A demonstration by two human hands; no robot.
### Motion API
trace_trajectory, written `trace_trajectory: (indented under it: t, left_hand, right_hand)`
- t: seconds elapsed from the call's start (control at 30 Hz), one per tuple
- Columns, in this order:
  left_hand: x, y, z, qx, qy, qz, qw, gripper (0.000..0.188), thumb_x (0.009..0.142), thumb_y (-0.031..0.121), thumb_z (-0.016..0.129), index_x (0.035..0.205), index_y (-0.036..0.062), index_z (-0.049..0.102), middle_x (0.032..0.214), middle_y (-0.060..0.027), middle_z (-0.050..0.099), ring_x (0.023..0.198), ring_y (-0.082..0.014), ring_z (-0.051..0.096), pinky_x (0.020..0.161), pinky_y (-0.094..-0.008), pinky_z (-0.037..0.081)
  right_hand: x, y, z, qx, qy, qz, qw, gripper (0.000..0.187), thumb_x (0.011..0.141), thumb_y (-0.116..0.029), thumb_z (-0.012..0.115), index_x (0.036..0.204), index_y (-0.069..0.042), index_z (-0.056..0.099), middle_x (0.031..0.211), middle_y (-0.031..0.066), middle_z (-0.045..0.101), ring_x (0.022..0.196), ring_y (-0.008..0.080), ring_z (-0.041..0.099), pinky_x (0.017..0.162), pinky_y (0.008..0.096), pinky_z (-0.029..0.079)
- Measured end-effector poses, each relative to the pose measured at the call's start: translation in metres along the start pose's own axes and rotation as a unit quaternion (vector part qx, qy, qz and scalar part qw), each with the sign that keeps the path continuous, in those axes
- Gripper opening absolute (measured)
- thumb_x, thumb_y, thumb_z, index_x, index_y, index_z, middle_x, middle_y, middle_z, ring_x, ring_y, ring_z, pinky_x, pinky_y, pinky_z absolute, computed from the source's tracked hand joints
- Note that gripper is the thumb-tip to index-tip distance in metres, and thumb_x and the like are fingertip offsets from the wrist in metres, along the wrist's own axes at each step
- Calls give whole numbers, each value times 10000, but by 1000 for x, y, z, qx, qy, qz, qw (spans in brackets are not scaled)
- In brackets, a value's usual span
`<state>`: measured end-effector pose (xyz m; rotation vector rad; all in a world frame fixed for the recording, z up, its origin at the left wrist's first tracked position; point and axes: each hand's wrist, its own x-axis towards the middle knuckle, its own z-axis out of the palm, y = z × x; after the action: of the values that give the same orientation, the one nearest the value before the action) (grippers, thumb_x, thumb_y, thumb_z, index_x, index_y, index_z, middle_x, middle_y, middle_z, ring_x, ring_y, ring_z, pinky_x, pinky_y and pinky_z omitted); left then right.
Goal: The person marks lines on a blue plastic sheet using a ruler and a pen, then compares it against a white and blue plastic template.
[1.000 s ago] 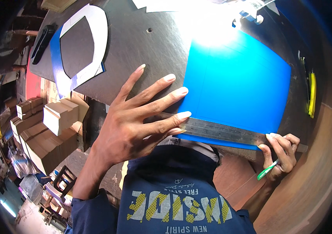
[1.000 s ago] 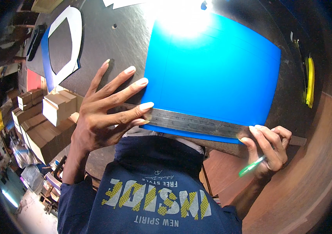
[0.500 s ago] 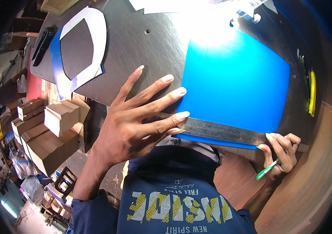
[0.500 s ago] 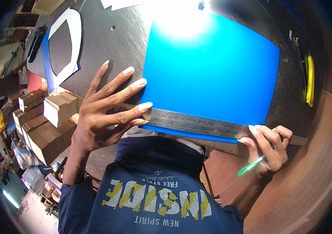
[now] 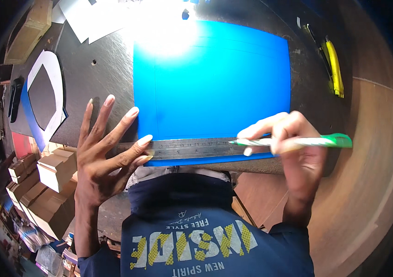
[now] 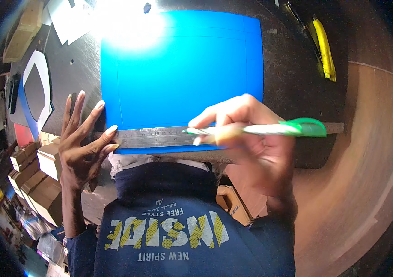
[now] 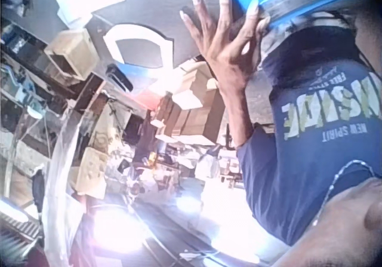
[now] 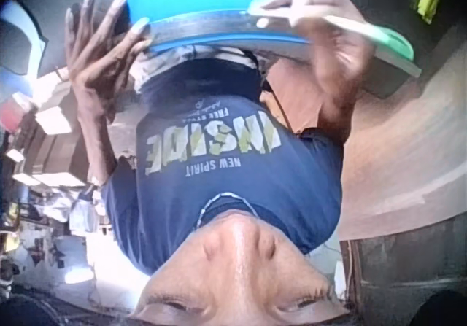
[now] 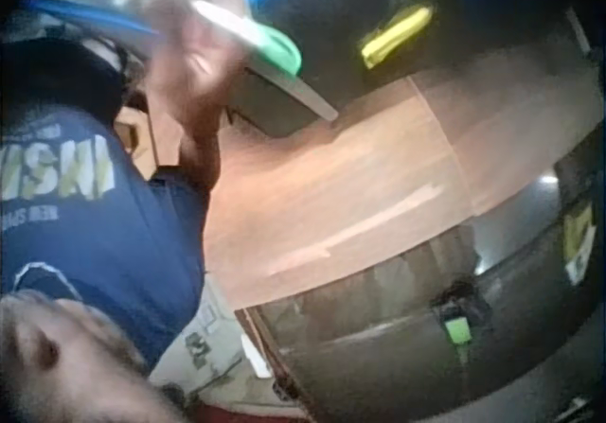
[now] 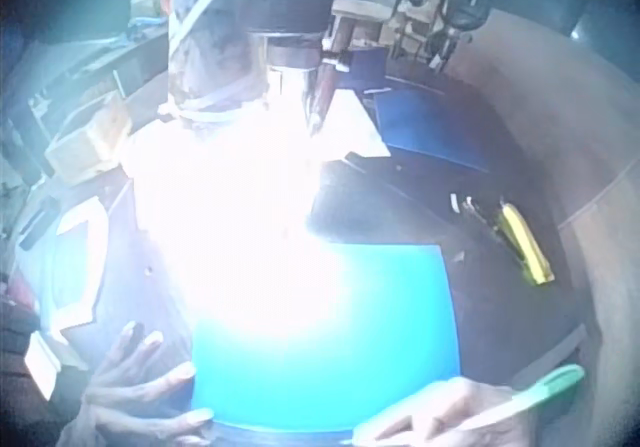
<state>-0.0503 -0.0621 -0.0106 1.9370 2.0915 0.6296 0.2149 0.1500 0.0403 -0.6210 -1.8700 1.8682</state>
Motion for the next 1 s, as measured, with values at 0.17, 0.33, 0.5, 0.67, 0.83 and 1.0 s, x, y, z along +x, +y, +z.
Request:
trace_trajectory:
  t: [0.17, 0.33, 0.5, 0.67, 0.83, 1.0]
  left_hand:
    - [0, 1, 0, 12, -7, 3, 1000, 379, 817, 404, 800, 1193, 407, 752, 1467, -15, 615, 1515, -317, 377, 1279, -612, 164]
    - [0, 0, -1, 15, -5, 1, 1000, 392, 803, 407, 805, 1192, 405, 752, 1462, -17, 619, 1509, -318, 388, 1279, -608, 167]
    - [1, 0, 1, 18, -4, 8, 1000, 388, 795, 405, 811, 1179, 392, 761, 1445, -28, 633, 1501, -323, 402, 1278, -605, 180]
    - [-1, 2, 0, 14, -2, -2, 1000, 355, 798, 402, 812, 1151, 379, 776, 1431, -41, 643, 1498, -324, 405, 1277, -601, 187]
    - [0, 4, 0, 17, -9, -8, 1000, 348, 802, 399, 811, 1147, 377, 778, 1431, -47, 643, 1494, -327, 412, 1276, -597, 193]
    - [2, 3, -1, 16, -2, -5, 1000, 347, 799, 397, 814, 1145, 379, 779, 1437, -43, 639, 1492, -326, 416, 1275, -597, 200]
  right_hand:
    - [14, 13, 6, -93, -22, -39, 995, 240, 854, 152, 740, 988, 22, 590, 990, 181, 712, 950, 226, 727, 853, 346, 614]
    - [12, 25, 4, -130, -31, -39, 990, 207, 891, 122, 723, 1026, 42, 590, 949, 166, 691, 952, 227, 715, 825, 341, 617]
    - [9, 39, 2, -122, -35, -112, 986, 242, 911, 84, 724, 1069, 46, 544, 919, 153, 663, 874, 220, 699, 786, 346, 608]
    - [8, 41, 0, -127, -47, -121, 983, 237, 915, 82, 719, 1065, 49, 538, 920, 158, 663, 870, 229, 698, 778, 351, 601]
    - [8, 42, 2, -133, -45, -120, 983, 234, 915, 98, 709, 1061, 54, 532, 915, 161, 662, 860, 233, 698, 777, 355, 600]
    - [11, 40, 1, -132, -50, -128, 982, 228, 914, 104, 707, 1054, 54, 533, 904, 165, 665, 850, 229, 700, 767, 352, 599]
